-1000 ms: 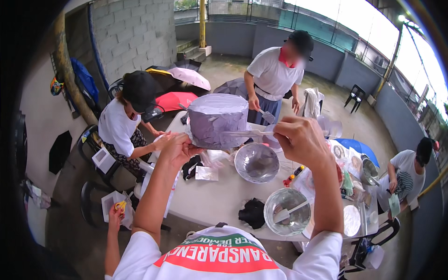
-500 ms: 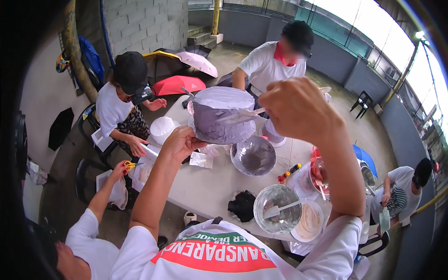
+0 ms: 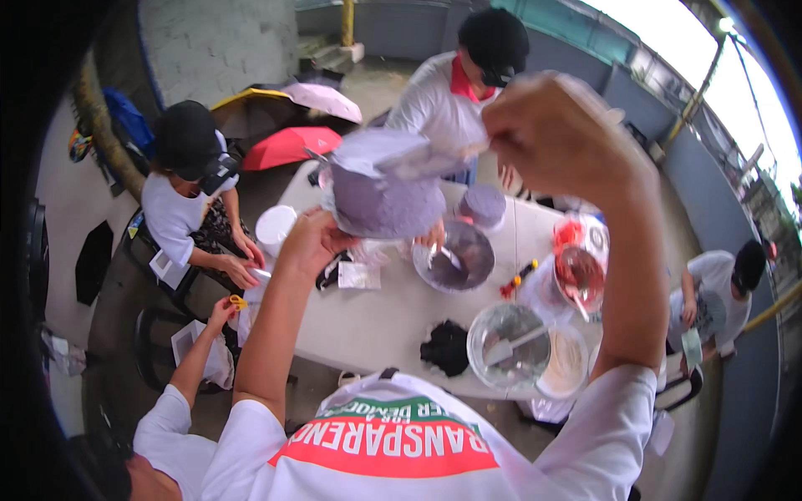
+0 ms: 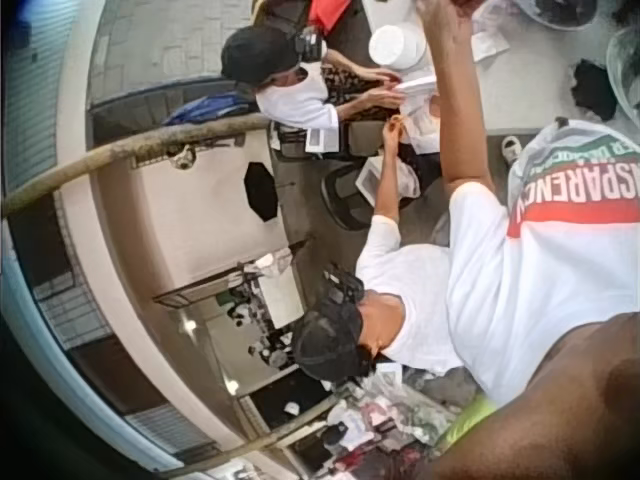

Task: The person applies purple icing to a small round cake using a spatula, smoothing the sides and the top while holding the cake stand by hand.

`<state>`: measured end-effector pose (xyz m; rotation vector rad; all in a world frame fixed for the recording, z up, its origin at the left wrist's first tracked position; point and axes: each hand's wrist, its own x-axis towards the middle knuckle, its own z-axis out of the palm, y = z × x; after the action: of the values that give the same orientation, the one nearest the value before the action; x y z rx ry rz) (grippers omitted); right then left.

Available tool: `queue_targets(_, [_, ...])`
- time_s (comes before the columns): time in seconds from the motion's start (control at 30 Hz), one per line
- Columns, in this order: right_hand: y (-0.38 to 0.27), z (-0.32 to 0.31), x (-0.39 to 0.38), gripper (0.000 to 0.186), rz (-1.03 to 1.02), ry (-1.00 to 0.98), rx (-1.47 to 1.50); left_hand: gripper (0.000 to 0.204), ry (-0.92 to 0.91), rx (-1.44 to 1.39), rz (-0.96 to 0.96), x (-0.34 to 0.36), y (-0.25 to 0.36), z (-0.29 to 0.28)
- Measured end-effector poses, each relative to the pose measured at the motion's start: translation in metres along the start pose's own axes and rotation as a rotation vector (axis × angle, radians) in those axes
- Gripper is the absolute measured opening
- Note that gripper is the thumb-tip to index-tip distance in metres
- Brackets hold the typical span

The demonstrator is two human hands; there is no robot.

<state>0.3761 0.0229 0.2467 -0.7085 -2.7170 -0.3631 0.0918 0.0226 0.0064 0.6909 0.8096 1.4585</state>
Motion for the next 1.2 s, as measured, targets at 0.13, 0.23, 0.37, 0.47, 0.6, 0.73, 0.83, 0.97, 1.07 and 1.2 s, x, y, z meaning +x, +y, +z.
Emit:
queue_targets(0.13, [0.011,0.022,-0.038,0.006,0.178,-0.025,0.145,0.018,-0.022,-0.026,0.014,0.003,0.003,-0.038])
queue_targets(0.23, [0.007,0.069,-0.074,0.009,0.568,-0.334,0.042,0.019,0.002,0.013,0.086,-0.012,0.004,-0.053])
queue_targets(0.37, [-0.009,0.154,-0.144,0.013,0.861,-0.396,0.062,0.019,0.013,0.015,0.086,-0.032,0.008,-0.069])
queue_targets(0.47, [-0.048,0.201,-0.167,0.014,1.097,-0.4,0.238,0.023,0.038,0.031,0.135,-0.051,0.002,-0.095])
queue_targets(0.6, [-0.096,0.24,-0.18,0.014,1.206,-0.32,0.478,0.032,0.126,-0.011,0.101,-0.067,-0.013,-0.121])
queue_targets(0.73, [-0.12,0.258,-0.171,0.016,1.298,-0.182,0.546,0.034,0.131,-0.137,0.066,-0.075,-0.039,-0.141])
queue_targets(0.83, [-0.127,0.258,-0.159,0.015,1.299,-0.101,0.556,0.032,0.061,-0.16,0.024,-0.081,-0.051,-0.155])
queue_targets(0.97, [-0.133,0.26,-0.146,0.013,1.262,0.046,0.593,0.032,0.0,-0.182,-0.012,-0.076,-0.059,-0.159])
queue_targets(1.07, [-0.135,0.258,-0.139,0.011,1.24,0.165,0.618,0.028,0.025,-0.144,-0.031,-0.07,-0.057,-0.151])
queue_targets(1.2, [-0.136,0.256,-0.135,0.006,1.222,0.382,0.718,0.034,-0.037,-0.228,-0.027,-0.07,-0.062,-0.158])
